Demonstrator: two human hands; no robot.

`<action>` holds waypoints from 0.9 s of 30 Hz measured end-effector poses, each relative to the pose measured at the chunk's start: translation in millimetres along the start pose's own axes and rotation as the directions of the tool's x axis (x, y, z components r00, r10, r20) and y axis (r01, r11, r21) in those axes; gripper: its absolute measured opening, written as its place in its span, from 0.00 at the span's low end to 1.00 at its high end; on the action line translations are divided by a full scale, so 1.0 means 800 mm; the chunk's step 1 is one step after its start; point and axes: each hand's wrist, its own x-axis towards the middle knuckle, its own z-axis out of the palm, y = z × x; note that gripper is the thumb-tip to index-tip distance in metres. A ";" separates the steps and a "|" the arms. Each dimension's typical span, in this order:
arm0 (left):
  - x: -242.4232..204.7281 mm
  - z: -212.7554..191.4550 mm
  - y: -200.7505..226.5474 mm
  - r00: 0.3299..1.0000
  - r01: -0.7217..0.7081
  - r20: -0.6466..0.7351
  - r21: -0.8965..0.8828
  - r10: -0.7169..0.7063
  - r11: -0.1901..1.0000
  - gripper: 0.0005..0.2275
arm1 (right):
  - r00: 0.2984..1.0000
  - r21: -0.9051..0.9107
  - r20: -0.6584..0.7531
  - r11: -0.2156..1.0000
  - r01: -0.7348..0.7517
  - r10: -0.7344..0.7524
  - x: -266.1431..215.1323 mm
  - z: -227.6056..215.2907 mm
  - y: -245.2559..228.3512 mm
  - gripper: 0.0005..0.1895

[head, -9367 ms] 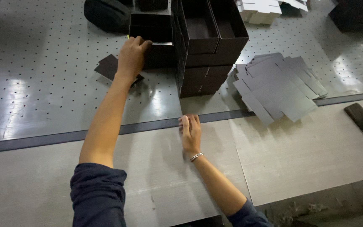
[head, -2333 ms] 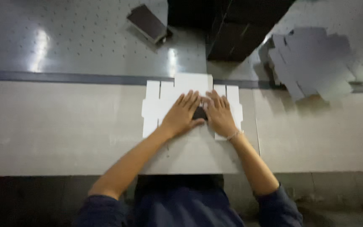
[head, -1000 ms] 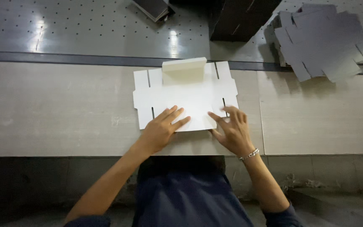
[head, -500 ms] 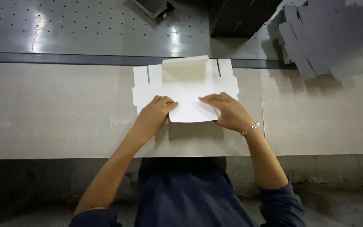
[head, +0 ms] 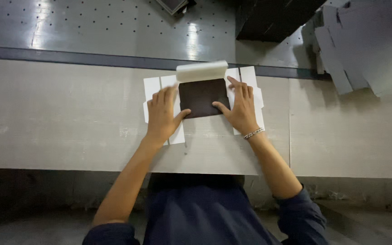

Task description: The person folds flat white cardboard pieces into small rectangular boxes on a workbench. They fold the side flaps, tuck them in, and then place the completed boxes into a stack. The process is repeated for several pieces.

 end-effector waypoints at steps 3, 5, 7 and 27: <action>0.003 0.013 0.003 0.989 -0.142 -0.032 0.111 0.146 0.984 0.32 | 0.999 -0.203 0.037 0.979 0.007 0.000 -0.006 -0.002 -0.006 0.39; -0.005 0.005 0.019 0.965 -0.225 0.161 0.117 0.205 0.967 0.30 | 0.994 -0.345 0.097 0.935 0.086 -0.056 -0.011 -0.001 -0.017 0.33; -0.009 -0.009 0.038 0.903 -0.307 0.347 0.111 0.253 0.945 0.29 | 0.982 -0.472 0.160 0.865 0.169 -0.105 -0.013 -0.004 -0.035 0.29; -0.032 -0.002 -0.003 0.803 -0.533 -0.317 0.000 0.505 0.846 0.05 | 0.968 0.261 -0.095 0.933 0.248 -0.231 -0.091 -0.067 -0.033 0.17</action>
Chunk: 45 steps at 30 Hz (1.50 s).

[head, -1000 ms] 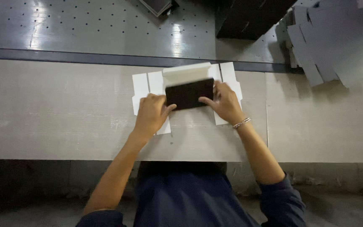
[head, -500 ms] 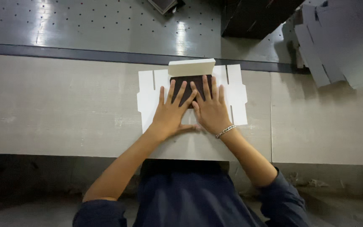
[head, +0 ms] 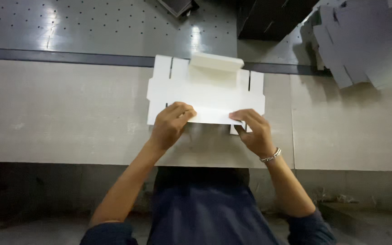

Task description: The person folds flat white cardboard pieces into small rectangular boxes on a workbench. They fold the side flaps, tuck them in, and then place the completed boxes into a stack. The process is repeated for several pieces.

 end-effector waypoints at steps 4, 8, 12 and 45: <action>-0.015 -0.023 0.010 0.944 -0.056 0.330 0.082 0.026 0.995 0.06 | 0.981 -0.106 0.183 0.991 0.077 -0.056 -0.020 -0.001 0.002 0.24; -0.003 -0.054 0.024 0.890 -0.046 0.455 0.002 0.040 0.999 0.12 | 0.951 -0.177 0.305 0.978 0.113 -0.054 -0.020 -0.011 -0.016 0.26; 0.005 -0.054 0.025 0.842 0.035 0.539 0.004 -0.032 0.999 0.13 | 0.942 -0.227 0.334 0.971 0.070 0.011 -0.007 -0.011 -0.026 0.20; -0.006 0.034 0.009 0.917 -0.134 0.398 0.231 0.032 0.964 0.21 | 0.943 -0.610 0.297 0.790 0.066 0.151 -0.005 0.030 0.005 0.34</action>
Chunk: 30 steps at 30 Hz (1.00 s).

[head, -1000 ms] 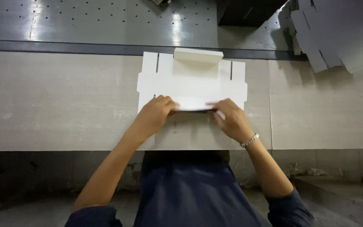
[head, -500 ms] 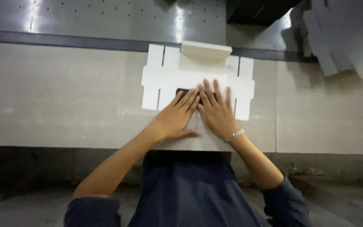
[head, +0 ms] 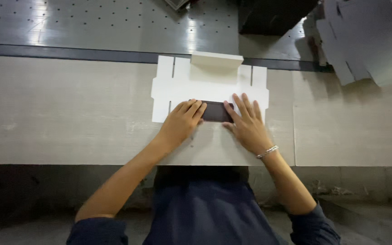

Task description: The person folds flat white cardboard pieces into small rectangular boxes on a workbench. They fold the side flaps, tuck them in, and then place the completed boxes into a stack. The process is repeated for several pieces.

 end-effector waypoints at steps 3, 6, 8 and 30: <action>0.018 -0.032 -0.006 0.994 -0.106 -0.021 0.013 0.106 0.994 0.15 | 0.993 -0.066 -0.091 0.995 0.074 -0.080 0.005 0.032 0.015 0.24; 0.035 -0.038 -0.017 0.985 -0.150 0.077 -0.068 0.156 0.986 0.12 | 0.986 -0.066 -0.081 0.988 0.140 -0.145 0.014 0.035 0.029 0.12; 0.045 -0.022 -0.025 0.984 -0.141 0.093 -0.110 0.151 0.984 0.10 | 0.991 -0.018 -0.063 0.993 0.120 -0.121 0.030 0.023 0.034 0.11; 0.054 -0.006 0.036 0.923 -0.385 -0.080 -0.226 0.377 0.895 0.05 | 0.980 0.655 -0.074 0.750 -0.092 0.185 0.090 -0.034 0.093 0.40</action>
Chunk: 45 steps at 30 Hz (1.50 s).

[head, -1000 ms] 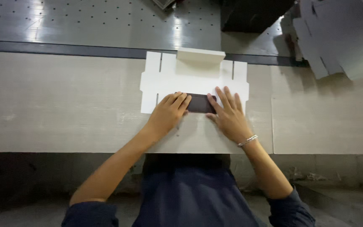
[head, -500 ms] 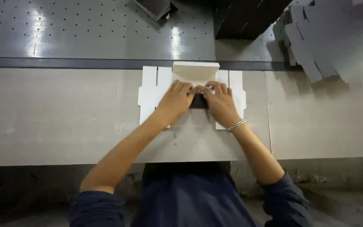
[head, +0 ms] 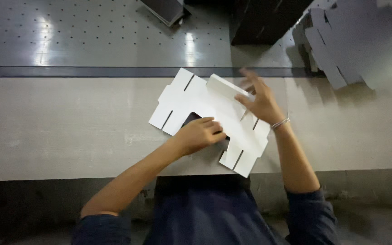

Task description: The person folds flat white cardboard pieces into small rectangular boxes on a workbench. They fold the side flaps, tuck them in, and then place the completed boxes into a stack. The process is repeated for several pieces.

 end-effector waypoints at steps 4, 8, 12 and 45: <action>0.001 -0.081 0.010 0.990 -0.023 -0.138 0.064 0.032 0.998 0.05 | 0.986 0.183 -0.166 0.983 0.020 0.011 -0.016 -0.009 0.004 0.25; -0.029 -0.121 -0.030 0.962 0.199 0.189 0.013 -0.198 0.980 0.13 | 0.949 -0.047 -0.315 0.999 -0.016 0.000 -0.046 0.007 0.025 0.14; -0.063 -0.117 -0.055 0.790 0.396 0.487 0.061 -0.373 0.916 0.41 | 0.991 -0.169 -0.131 0.986 0.007 -0.029 -0.071 0.024 -0.044 0.25; -0.085 -0.074 -0.004 0.628 0.753 0.093 -0.321 -0.773 0.574 0.39 | 0.969 -0.164 -0.247 0.985 -0.057 0.015 -0.122 0.077 -0.041 0.43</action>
